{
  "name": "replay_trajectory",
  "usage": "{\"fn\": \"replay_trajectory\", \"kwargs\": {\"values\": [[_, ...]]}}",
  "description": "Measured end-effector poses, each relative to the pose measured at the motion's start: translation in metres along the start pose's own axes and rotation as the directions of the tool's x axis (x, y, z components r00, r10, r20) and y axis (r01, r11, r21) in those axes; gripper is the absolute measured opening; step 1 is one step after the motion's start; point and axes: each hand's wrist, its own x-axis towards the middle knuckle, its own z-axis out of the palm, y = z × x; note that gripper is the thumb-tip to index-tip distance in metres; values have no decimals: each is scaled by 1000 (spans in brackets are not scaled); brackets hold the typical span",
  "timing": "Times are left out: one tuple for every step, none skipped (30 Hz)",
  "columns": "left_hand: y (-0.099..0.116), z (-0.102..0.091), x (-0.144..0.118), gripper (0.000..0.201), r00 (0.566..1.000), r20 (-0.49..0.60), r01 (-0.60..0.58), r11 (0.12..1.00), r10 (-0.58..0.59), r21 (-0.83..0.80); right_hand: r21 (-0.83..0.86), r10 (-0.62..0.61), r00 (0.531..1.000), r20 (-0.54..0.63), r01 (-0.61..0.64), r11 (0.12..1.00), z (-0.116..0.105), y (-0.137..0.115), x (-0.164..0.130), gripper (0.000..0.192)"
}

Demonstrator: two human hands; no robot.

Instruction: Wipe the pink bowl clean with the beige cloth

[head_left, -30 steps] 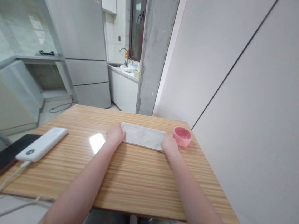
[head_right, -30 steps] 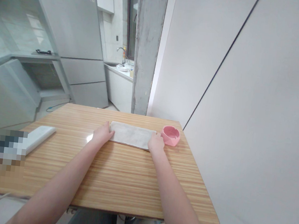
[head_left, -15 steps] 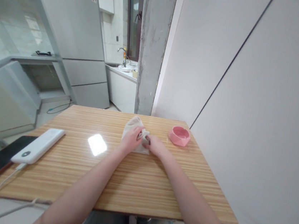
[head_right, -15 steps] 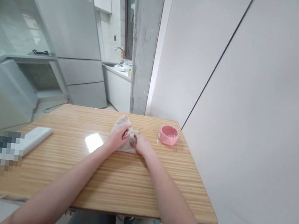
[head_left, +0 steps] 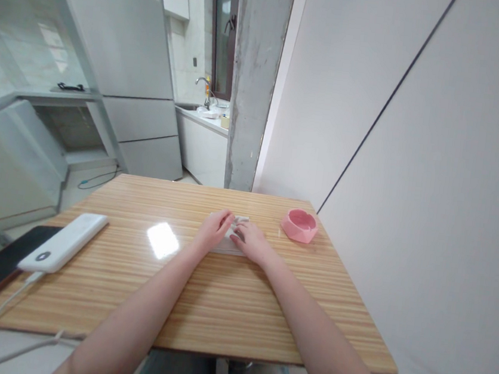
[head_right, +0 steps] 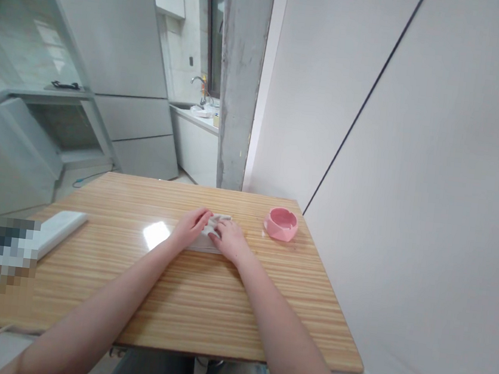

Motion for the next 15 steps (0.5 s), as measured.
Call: {"fn": "replay_trajectory", "kwargs": {"values": [[-3, -2, 1, 31, 1000, -8, 4, 999, -3, 47, -47, 50, 999, 18, -49, 998, -2, -5, -3, 32], [-6, -3, 2, 31, 1000, -6, 5, 997, -4, 80, -96, 115, 993, 25, -112, 989, -4, -9, -7, 36], [-8, -4, 2, 31, 1000, 3, 3, 995, -3, 99, -139, 178, 984, 24, -173, 975, -7, -12, -12, 39], [-10, -3, 1, 30, 1000, 17, -1, 994, -1, 107, -173, 229, 973, 30, -220, 960, -11, -12, -19, 40], [-12, -1, 1, 29, 999, 35, -5, 994, 1, 108, -198, 263, 964, 39, -250, 948, -16, -9, -29, 39], [-13, 1, 0, 29, 999, 54, -9, 995, 4, 101, -206, 291, 956, 36, -278, 938, -22, -4, -40, 38], [-14, 4, -1, 28, 997, 74, -14, 996, 7, 91, -200, 317, 947, 50, -302, 932, -28, 5, -53, 39], [-14, 7, -1, 28, 995, 99, -19, 997, 11, 80, -198, 355, 933, 59, -337, 920, -35, 17, -68, 43], [-14, 11, -2, 28, 992, 124, -25, 997, 16, 72, -213, 408, 911, 59, -388, 897, -42, 31, -83, 46], [-14, 14, -2, 28, 989, 145, -30, 997, 21, 65, -236, 482, 875, 50, -458, 857, -50, 47, -98, 47], [-14, 17, -2, 28, 986, 166, -36, 997, 26, 61, -256, 546, 836, 43, -520, 815, -57, 63, -113, 47], [-14, 20, -2, 28, 983, 182, -40, 997, 28, 63, -270, 612, 791, 18, -585, 765, -63, 79, -125, 48], [-14, 22, -2, 28, 981, 194, -43, 997, 29, 69, -274, 644, 765, -21, -624, 732, -69, 93, -136, 49], [-14, 24, -2, 27, 980, 198, -43, 996, 27, 75, -278, 663, 747, -41, -646, 711, -73, 103, -143, 49], [-14, 25, -2, 26, 980, 200, -41, 996, 24, 78, -276, 675, 735, -59, -662, 697, -76, 109, -147, 48]]}}
